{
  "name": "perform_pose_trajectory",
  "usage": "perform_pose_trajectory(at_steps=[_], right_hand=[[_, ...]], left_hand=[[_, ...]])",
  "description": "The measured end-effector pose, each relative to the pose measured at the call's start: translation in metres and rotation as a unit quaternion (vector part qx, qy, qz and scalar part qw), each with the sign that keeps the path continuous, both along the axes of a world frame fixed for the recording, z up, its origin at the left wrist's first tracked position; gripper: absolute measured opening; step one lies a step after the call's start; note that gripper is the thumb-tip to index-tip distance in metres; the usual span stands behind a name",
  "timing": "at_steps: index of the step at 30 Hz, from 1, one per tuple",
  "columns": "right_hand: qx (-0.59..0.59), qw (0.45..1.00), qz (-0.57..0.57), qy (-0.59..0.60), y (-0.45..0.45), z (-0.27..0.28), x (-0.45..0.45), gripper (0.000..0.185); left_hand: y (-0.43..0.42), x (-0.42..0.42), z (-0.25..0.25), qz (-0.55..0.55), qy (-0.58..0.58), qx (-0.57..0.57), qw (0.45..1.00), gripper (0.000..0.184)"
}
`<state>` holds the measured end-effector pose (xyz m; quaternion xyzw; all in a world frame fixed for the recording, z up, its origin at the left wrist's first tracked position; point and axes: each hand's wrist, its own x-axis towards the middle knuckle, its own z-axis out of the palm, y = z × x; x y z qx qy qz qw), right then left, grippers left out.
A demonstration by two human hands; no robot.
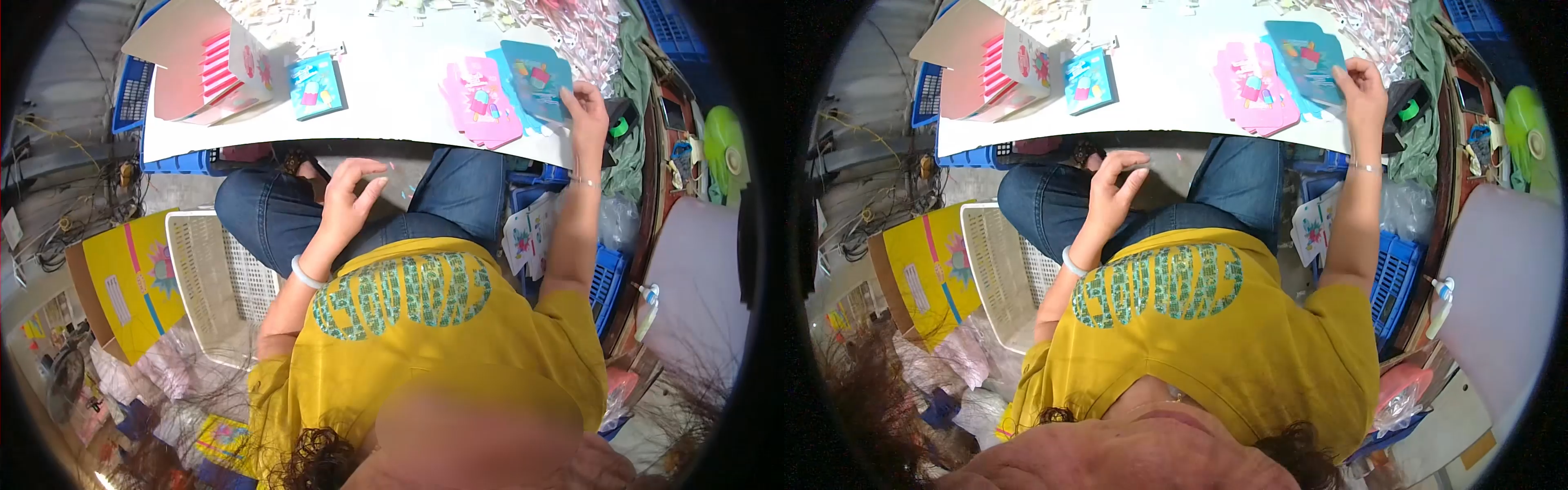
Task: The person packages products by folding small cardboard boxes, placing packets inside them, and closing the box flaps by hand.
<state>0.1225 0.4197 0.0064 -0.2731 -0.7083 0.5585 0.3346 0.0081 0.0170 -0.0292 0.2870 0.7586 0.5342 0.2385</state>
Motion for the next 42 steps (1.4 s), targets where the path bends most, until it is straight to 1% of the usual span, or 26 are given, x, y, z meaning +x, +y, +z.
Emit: perform_pose_trajectory(at_steps=[1,4,5,6,7,8,9,10,11,12,14,17,20,21,22,24,26,29,30,31,33,34,36,37,40,42], right_hand=[[0.000,0.999,0.027,0.020,-0.024,0.018,-0.001,0.015],[-0.067,0.990,0.088,0.089,-0.088,0.043,-0.009,0.014],[-0.016,0.985,0.115,0.128,-0.106,0.038,-0.012,0.014],[0.034,0.975,0.140,0.167,-0.124,0.030,-0.015,0.015],[0.150,0.965,0.162,0.139,-0.144,0.025,-0.015,0.018],[0.263,0.941,0.181,0.111,-0.164,0.023,-0.015,0.022],[0.354,0.906,0.218,0.083,-0.180,0.027,-0.016,0.024],[0.442,0.860,0.250,0.057,-0.193,0.029,-0.019,0.027],[0.444,0.851,0.265,0.096,-0.205,0.028,-0.023,0.029],[0.446,0.840,0.278,0.134,-0.214,0.027,-0.027,0.030],[0.453,0.832,0.283,0.148,-0.224,0.023,-0.031,0.029],[0.426,0.840,0.300,0.149,-0.234,0.025,-0.033,0.028],[0.367,0.848,0.363,0.121,-0.236,0.040,-0.039,0.028],[0.358,0.858,0.354,0.104,-0.231,0.045,-0.038,0.029],[0.338,0.877,0.330,0.085,-0.225,0.046,-0.037,0.028],[0.317,0.925,0.203,0.058,-0.218,0.033,-0.043,0.026],[0.234,0.956,0.177,-0.001,-0.215,0.024,-0.044,0.024],[0.062,0.972,0.224,-0.039,-0.219,0.002,-0.040,0.029],[0.006,0.971,0.233,-0.047,-0.223,0.001,-0.040,0.030],[-0.065,0.970,0.231,-0.047,-0.228,0.004,-0.042,0.032],[-0.268,0.924,0.268,-0.058,-0.229,0.006,-0.043,0.030],[-0.366,0.884,0.283,-0.062,-0.230,0.007,-0.044,0.029],[-0.365,0.881,0.299,-0.032,-0.230,0.010,-0.045,0.025],[-0.365,0.879,0.308,-0.017,-0.230,0.011,-0.045,0.024],[-0.396,0.860,0.320,0.000,-0.220,0.009,-0.050,0.020],[-0.447,0.844,0.292,0.038,-0.225,0.016,-0.055,0.018]], left_hand=[[0.001,0.000,-0.001,0.009,-0.116,0.032,0.993,0.024],[0.021,0.000,0.008,-0.015,-0.276,0.164,0.947,0.030],[0.024,0.000,0.001,-0.037,-0.297,0.199,0.933,0.044],[0.029,-0.003,0.002,-0.067,-0.335,0.218,0.914,0.083],[0.035,0.002,0.012,-0.053,-0.271,0.230,0.933,0.105],[0.039,0.008,0.020,-0.038,-0.205,0.239,0.948,0.127],[0.042,0.007,0.017,-0.048,-0.090,0.240,0.965,0.139],[0.044,0.003,0.015,-0.060,0.027,0.235,0.970,0.150],[0.046,0.003,0.014,-0.052,-0.009,0.265,0.963,0.153],[0.048,0.004,0.023,-0.043,-0.016,0.311,0.949,0.154],[0.047,0.003,0.026,-0.011,-0.084,0.370,0.925,0.155],[0.042,-0.001,0.025,-0.004,-0.084,0.401,0.912,0.143],[0.031,-0.011,0.013,0.001,-0.216,0.377,0.901,0.126],[0.031,-0.009,0.031,0.024,-0.281,0.391,0.876,0.116],[0.029,-0.010,0.042,0.035,-0.287,0.394,0.872,0.116],[0.023,-0.012,0.048,0.050,-0.286,0.406,0.867,0.114],[0.019,-0.016,0.047,0.046,-0.262,0.414,0.871,0.113],[0.015,-0.019,0.052,0.040,-0.235,0.420,0.876,0.112],[0.014,-0.020,0.055,0.037,-0.228,0.422,0.877,0.112],[0.015,-0.020,0.056,0.045,-0.247,0.447,0.859,0.113],[0.015,-0.022,0.058,0.062,-0.279,0.497,0.819,0.117],[0.014,-0.022,0.057,0.065,-0.254,0.486,0.834,0.115],[0.014,-0.026,0.053,0.071,-0.203,0.461,0.861,0.112],[0.013,-0.027,0.049,0.065,-0.215,0.479,0.849,0.108],[0.007,-0.027,0.042,0.071,-0.233,0.459,0.854,0.104],[0.003,-0.023,0.043,0.093,-0.264,0.436,0.855,0.103]])
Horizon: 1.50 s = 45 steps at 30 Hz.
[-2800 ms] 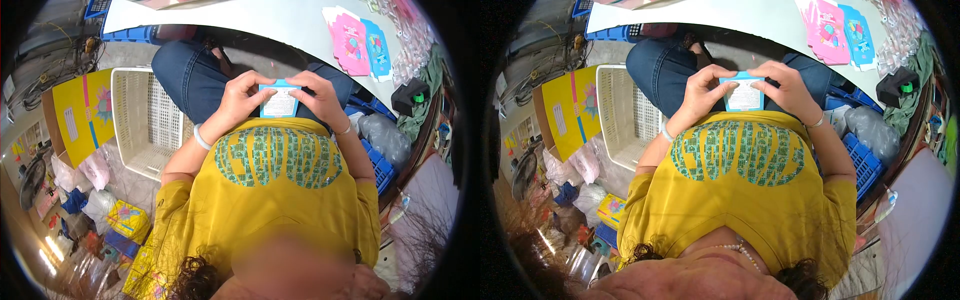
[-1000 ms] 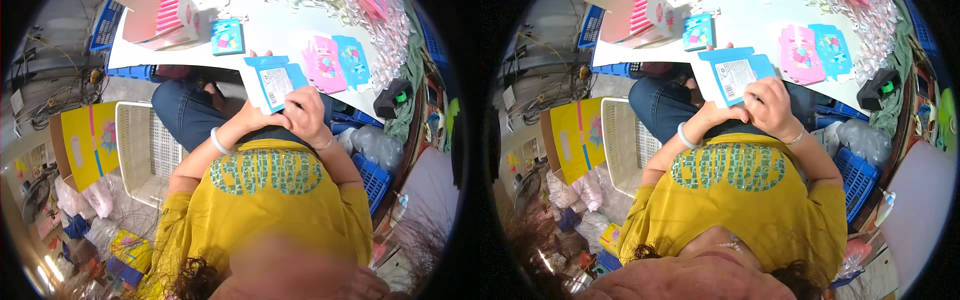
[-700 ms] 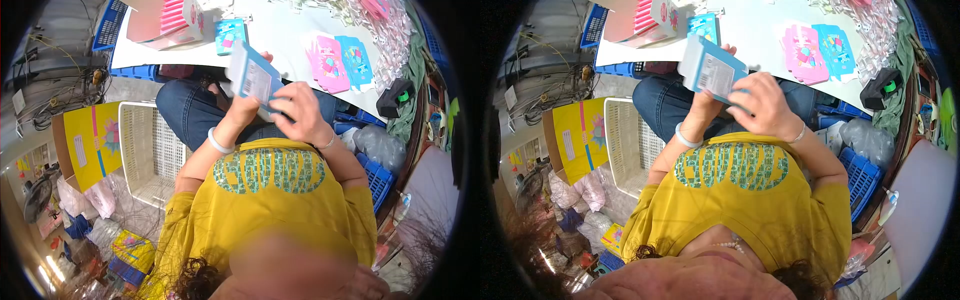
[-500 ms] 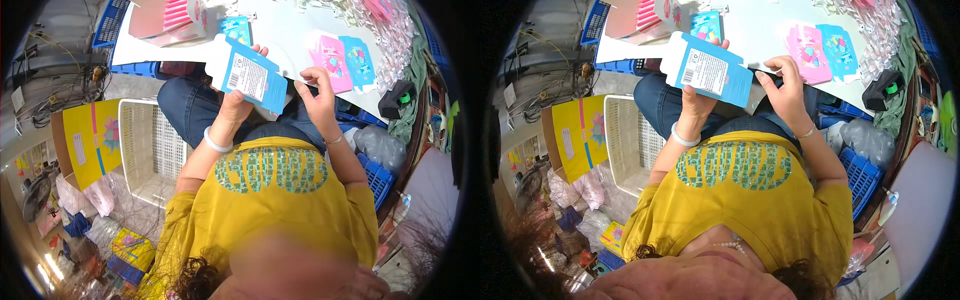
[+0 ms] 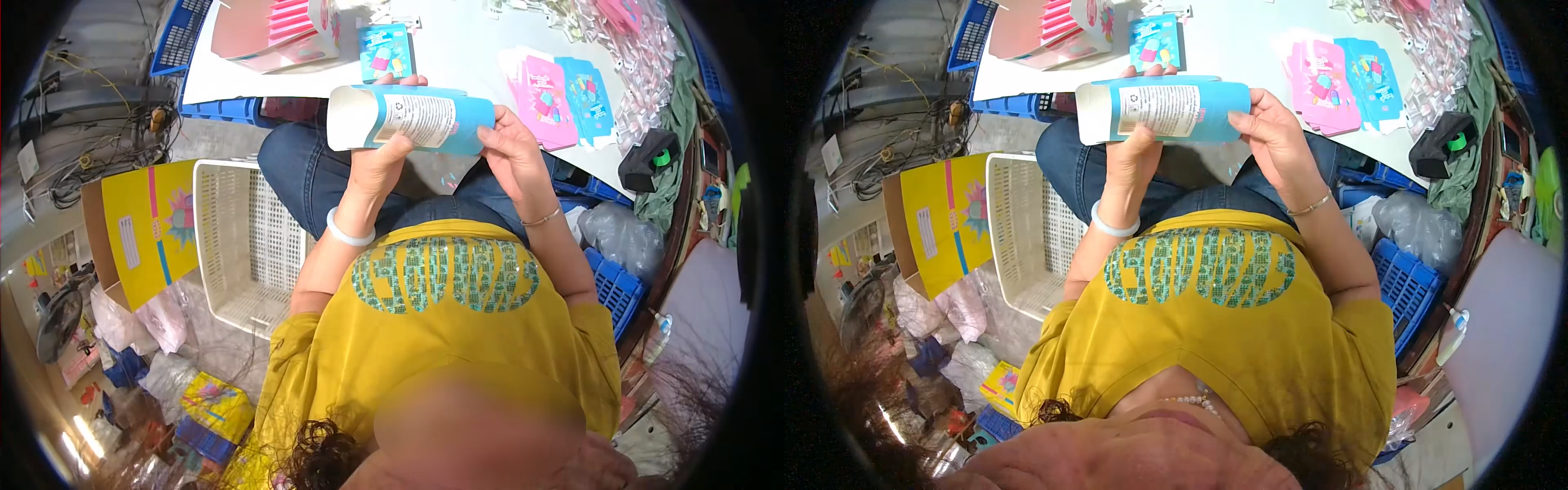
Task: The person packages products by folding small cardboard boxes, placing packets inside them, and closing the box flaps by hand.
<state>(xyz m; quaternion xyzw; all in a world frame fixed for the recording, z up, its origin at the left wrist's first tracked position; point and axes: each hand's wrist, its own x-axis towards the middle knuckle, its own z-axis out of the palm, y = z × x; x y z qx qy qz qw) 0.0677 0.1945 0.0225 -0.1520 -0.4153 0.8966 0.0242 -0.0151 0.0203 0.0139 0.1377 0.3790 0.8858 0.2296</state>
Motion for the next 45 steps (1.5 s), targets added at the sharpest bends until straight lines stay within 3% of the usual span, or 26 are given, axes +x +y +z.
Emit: perform_pose_trajectory(at_steps=[1,4,5,6,8,9,10,12,13,14,16,20,21,23,27,28,30,32,34,38,40,43,45], right_hand=[[-0.032,0.999,-0.017,0.003,-0.003,0.003,-0.002,0.018],[0.063,0.995,-0.043,0.059,0.003,0.002,-0.008,0.019],[0.124,0.989,-0.057,0.062,0.008,0.001,-0.009,0.019],[0.184,0.978,-0.070,0.065,0.015,0.001,-0.009,0.018],[0.319,0.942,-0.077,0.066,0.025,0.006,-0.009,0.017],[0.394,0.914,-0.072,0.063,0.029,0.010,-0.007,0.016],[0.466,0.881,-0.067,0.059,0.031,0.013,-0.006,0.015],[0.516,0.854,-0.042,0.055,0.027,0.018,-0.009,0.014],[0.540,0.839,-0.031,0.059,0.024,0.020,-0.014,0.014],[0.555,0.828,-0.029,0.079,0.019,0.022,-0.017,0.014],[0.585,0.803,-0.026,0.116,0.012,0.026,-0.020,0.014],[0.529,0.843,0.004,0.097,0.010,0.011,-0.018,0.015],[0.523,0.847,0.015,0.091,0.010,0.006,-0.019,0.016],[0.511,0.855,0.036,0.080,0.012,-0.002,-0.020,0.018],[0.549,0.812,-0.096,0.174,0.021,0.008,-0.027,0.028],[0.514,0.836,-0.126,0.144,0.020,0.007,-0.027,0.030],[0.469,0.881,-0.028,0.056,0.023,-0.005,-0.014,0.030],[0.349,0.932,0.089,-0.033,0.012,-0.020,-0.005,0.029],[0.309,0.948,0.069,-0.042,0.000,-0.033,-0.001,0.016],[0.282,0.957,0.055,-0.037,0.003,-0.048,-0.003,0.018],[0.267,0.960,0.068,-0.039,0.006,-0.051,-0.003,0.015],[0.294,0.955,0.009,0.040,0.003,-0.039,-0.001,0.039],[0.324,0.943,0.041,0.070,0.009,-0.041,0.005,0.057]], left_hand=[[-0.003,0.003,0.001,0.000,-0.020,-0.012,1.000,0.102],[-0.024,0.013,-0.023,-0.058,0.047,-0.098,0.992,0.105],[-0.030,0.011,-0.039,-0.072,0.040,-0.084,0.993,0.118],[-0.033,0.001,-0.019,-0.087,0.056,-0.088,0.991,0.126],[-0.044,-0.015,-0.009,0.000,0.106,-0.037,0.994,0.124],[-0.051,-0.019,-0.006,0.076,0.150,-0.137,0.976,0.122],[-0.059,-0.021,0.006,0.107,0.255,-0.316,0.908,0.114],[-0.050,-0.018,0.023,0.094,0.454,-0.440,0.769,0.102],[-0.035,-0.007,0.032,0.076,0.445,-0.456,0.767,0.092],[-0.025,-0.005,0.031,0.076,0.503,-0.461,0.727,0.090],[-0.011,0.003,0.024,0.038,0.453,-0.521,0.722,0.087],[0.000,0.009,-0.012,-0.020,0.373,-0.433,0.820,0.066],[0.005,0.017,-0.013,-0.031,0.316,-0.386,0.866,0.051],[0.006,0.019,-0.020,-0.059,0.231,-0.379,0.894,0.044],[0.006,0.012,-0.033,-0.038,0.034,-0.270,0.961,0.022],[0.003,0.008,-0.028,-0.027,-0.009,-0.239,0.971,0.022],[0.001,0.005,-0.020,-0.012,-0.028,-0.224,0.974,0.023],[0.003,0.005,-0.018,-0.004,-0.051,-0.210,0.976,0.024],[0.006,0.010,-0.013,-0.009,-0.065,-0.204,0.977,0.023],[0.004,0.010,-0.015,-0.040,-0.084,-0.197,0.976,0.026],[0.002,0.010,-0.022,-0.040,-0.031,-0.215,0.975,0.035],[0.000,0.012,-0.024,-0.029,0.073,-0.237,0.968,0.056],[-0.003,0.015,-0.023,-0.021,0.150,-0.251,0.956,0.074]])
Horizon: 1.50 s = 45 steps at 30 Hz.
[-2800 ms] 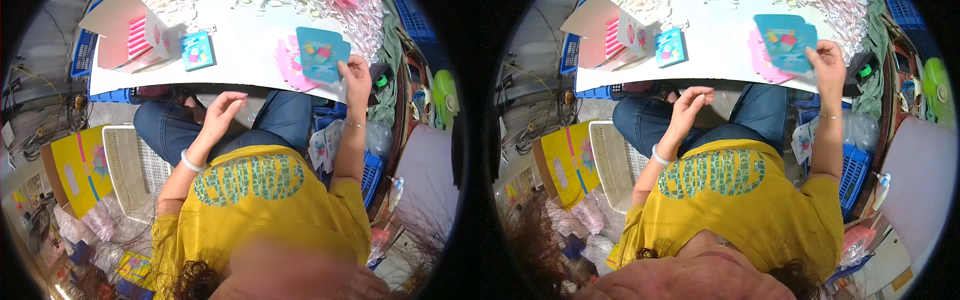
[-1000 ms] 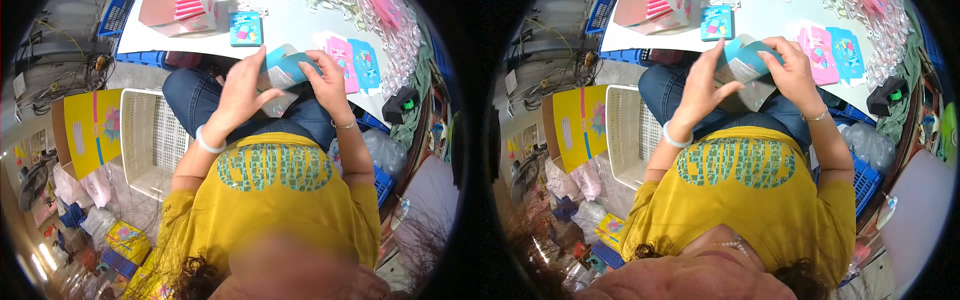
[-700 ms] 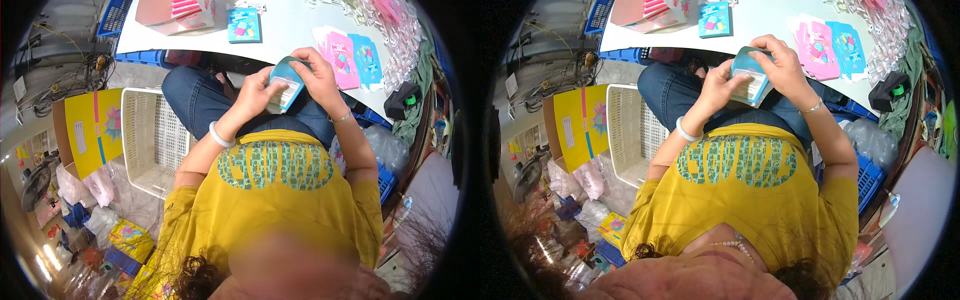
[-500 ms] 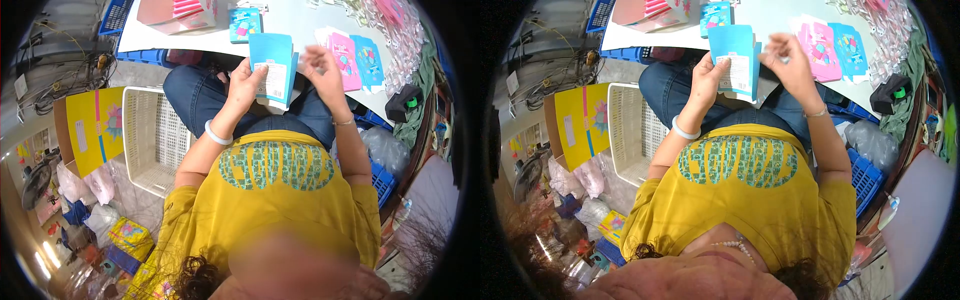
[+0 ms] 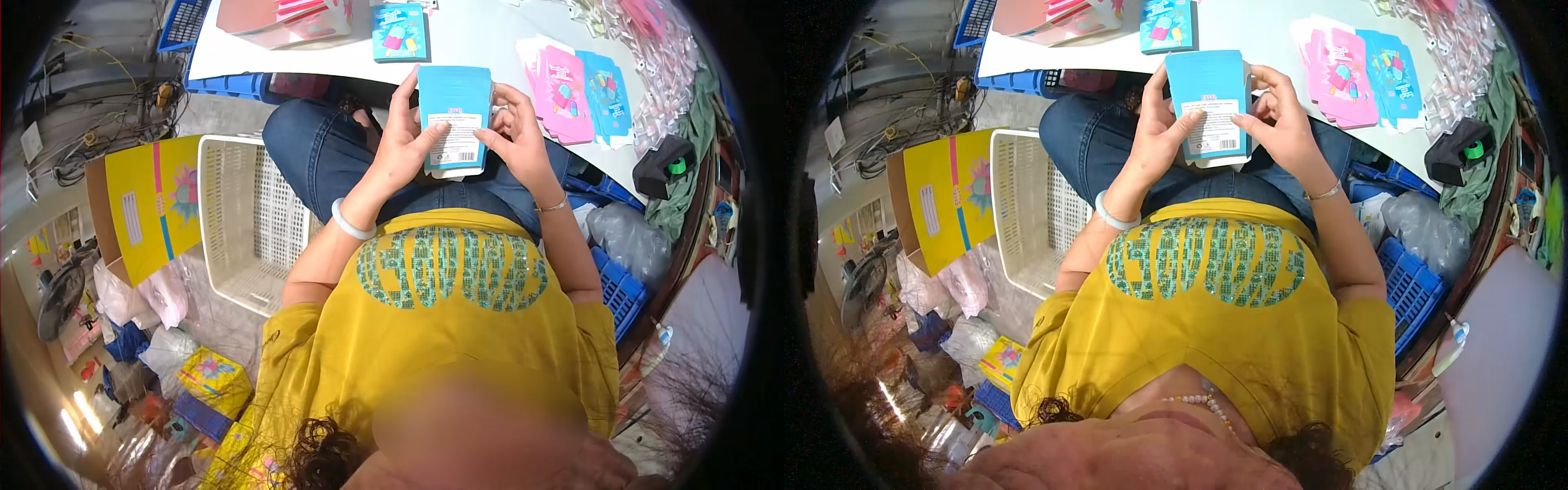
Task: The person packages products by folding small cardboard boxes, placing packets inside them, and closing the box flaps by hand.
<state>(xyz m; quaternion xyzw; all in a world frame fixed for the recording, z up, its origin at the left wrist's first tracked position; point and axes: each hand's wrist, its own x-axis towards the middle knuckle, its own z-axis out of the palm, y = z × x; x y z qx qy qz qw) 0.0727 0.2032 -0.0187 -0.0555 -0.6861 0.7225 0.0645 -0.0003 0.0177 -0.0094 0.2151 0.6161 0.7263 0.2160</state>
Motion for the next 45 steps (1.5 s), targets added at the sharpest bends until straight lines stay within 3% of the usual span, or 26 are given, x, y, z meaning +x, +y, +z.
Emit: perform_pose_trajectory(at_steps=[1,5,9,15,19,22,27,30,34,36,42,45], right_hand=[[0.017,1.000,0.018,0.009,0.003,0.000,0.003,0.066],[-0.005,0.999,0.002,0.032,0.005,0.005,0.011,0.065],[-0.028,0.997,0.075,-0.007,0.014,-0.006,0.015,0.050],[-0.092,0.991,0.093,0.005,0.022,-0.010,0.020,0.023],[-0.043,0.995,0.058,0.065,0.016,-0.012,0.017,0.011],[-0.027,0.996,0.028,0.085,0.012,-0.012,0.007,0.012],[-0.018,0.997,-0.064,-0.038,-0.005,0.014,-0.003,0.029],[-0.052,0.989,-0.108,-0.090,-0.017,0.027,-0.010,0.035],[-0.116,0.976,-0.067,-0.174,-0.004,0.033,-0.014,0.033],[-0.100,0.981,-0.030,-0.166,0.006,0.026,-0.015,0.032],[0.002,0.977,0.068,-0.200,0.013,0.032,-0.020,0.024],[0.030,0.969,0.102,-0.223,0.013,0.033,-0.023,0.023]], left_hand=[[-0.002,0.002,0.000,-0.014,-0.012,-0.001,1.000,0.073],[-0.010,0.008,-0.002,-0.058,-0.048,0.010,0.997,0.069],[-0.014,0.013,-0.007,-0.076,-0.087,0.026,0.993,0.063],[-0.019,0.022,-0.017,-0.079,-0.108,0.051,0.990,0.049],[-0.016,0.026,-0.023,-0.049,-0.096,0.065,0.992,0.042],[-0.011,0.026,-0.017,-0.053,-0.063,0.053,0.995,0.039],[-0.005,0.024,-0.010,-0.050,-0.032,0.046,0.997,0.032],[-0.009,0.012,-0.010,-0.054,-0.027,-0.021,0.998,0.027],[-0.001,0.013,0.002,-0.064,-0.063,-0.012,0.996,0.032],[-0.004,0.013,0.001,-0.097,-0.070,-0.027,0.992,0.041],[-0.001,0.017,0.012,-0.063,-0.069,0.026,0.995,0.056],[-0.003,0.017,0.006,-0.067,-0.021,-0.004,0.998,0.065]])
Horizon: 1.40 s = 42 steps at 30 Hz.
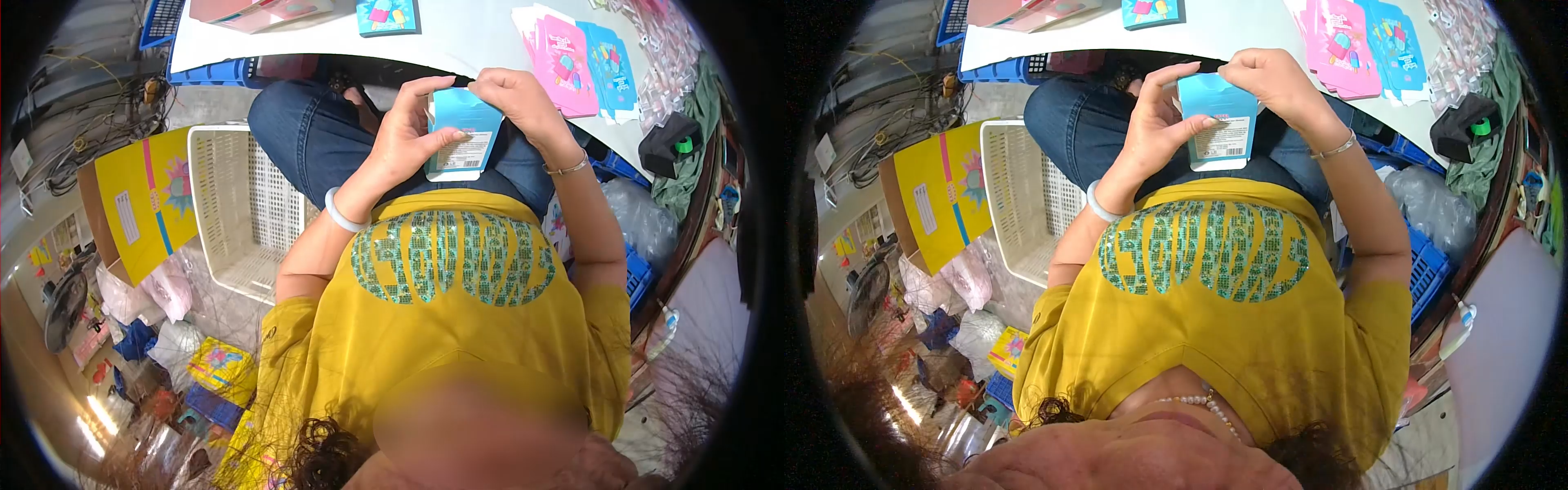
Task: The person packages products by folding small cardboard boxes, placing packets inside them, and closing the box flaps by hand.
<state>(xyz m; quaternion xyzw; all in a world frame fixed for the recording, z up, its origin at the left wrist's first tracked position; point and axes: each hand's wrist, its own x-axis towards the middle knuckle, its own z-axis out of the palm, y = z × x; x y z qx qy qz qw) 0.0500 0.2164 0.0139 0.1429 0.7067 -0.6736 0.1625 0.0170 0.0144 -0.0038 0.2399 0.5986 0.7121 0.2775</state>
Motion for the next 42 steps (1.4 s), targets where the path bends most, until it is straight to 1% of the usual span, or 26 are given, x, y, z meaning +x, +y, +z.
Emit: perform_pose_trajectory(at_steps=[3,6,10,13,15,16,18,19,22,24,27,28,30,34,36,39,40,41,42], right_hand=[[0.006,1.000,0.017,-0.012,-0.001,-0.004,-0.001,0.020],[0.000,0.999,0.041,-0.004,0.001,-0.003,-0.003,0.015],[-0.052,0.997,0.061,0.021,0.002,-0.015,-0.003,0.010],[-0.047,0.996,0.070,0.021,0.002,-0.015,-0.002,0.008],[0.007,0.997,0.052,0.051,-0.002,-0.011,0.003,0.007],[0.034,0.996,0.044,0.066,-0.004,-0.008,0.005,0.007],[0.063,0.980,0.063,0.176,-0.002,-0.016,0.011,0.008],[0.077,0.967,0.072,0.230,-0.002,-0.019,0.013,0.009],[0.105,0.967,0.074,0.218,-0.007,-0.020,0.019,0.010],[0.087,0.974,0.067,0.197,-0.007,-0.024,0.020,0.010],[0.079,0.978,0.067,0.181,-0.006,-0.021,0.018,0.011],[0.080,0.978,0.070,0.178,-0.007,-0.019,0.017,0.011],[0.091,0.973,0.064,0.200,-0.014,-0.015,0.017,0.012],[0.126,0.961,0.065,0.237,-0.017,-0.014,0.020,0.012],[0.102,0.964,0.052,0.240,-0.015,-0.013,0.018,0.013],[0.063,0.974,0.049,0.212,-0.007,-0.008,0.014,0.013],[0.050,0.978,0.050,0.198,-0.005,-0.004,0.012,0.014],[0.081,0.974,0.069,0.200,-0.003,0.002,0.011,0.016],[0.094,0.972,0.050,0.211,-0.003,0.003,0.011,0.018]], left_hand=[[-0.001,0.001,-0.007,0.010,0.018,0.006,1.000,0.063],[-0.001,0.003,-0.010,0.014,-0.008,0.013,1.000,0.058],[-0.006,0.003,-0.013,0.011,-0.003,-0.040,0.999,0.045],[-0.007,0.005,-0.018,0.025,0.018,-0.050,0.998,0.035],[-0.006,0.006,-0.019,0.038,0.017,-0.034,0.999,0.028],[-0.006,0.006,-0.020,0.047,-0.006,-0.017,0.999,0.026],[-0.006,0.003,-0.023,0.064,-0.050,0.017,0.997,0.023],[-0.007,0.003,-0.023,0.063,-0.054,0.010,0.996,0.021],[-0.011,0.005,-0.027,0.057,-0.068,-0.006,0.996,0.016],[-0.011,0.005,-0.029,0.050,-0.074,-0.007,0.996,0.014],[-0.002,0.007,-0.025,0.087,0.003,-0.020,0.996,0.013],[-0.002,0.007,-0.023,0.092,0.013,-0.041,0.995,0.013],[-0.003,0.007,-0.020,0.100,0.032,-0.083,0.991,0.013],[-0.001,0.008,-0.020,0.110,0.070,-0.088,0.988,0.016],[0.000,0.004,-0.013,0.111,0.083,-0.091,0.986,0.015],[0.003,-0.005,-0.004,0.113,0.042,-0.077,0.990,0.014],[0.001,-0.012,-0.001,0.086,0.030,-0.083,0.992,0.014],[0.001,-0.016,-0.002,0.073,0.020,-0.073,0.994,0.014],[0.001,-0.018,-0.003,0.059,0.010,-0.064,0.996,0.015]])
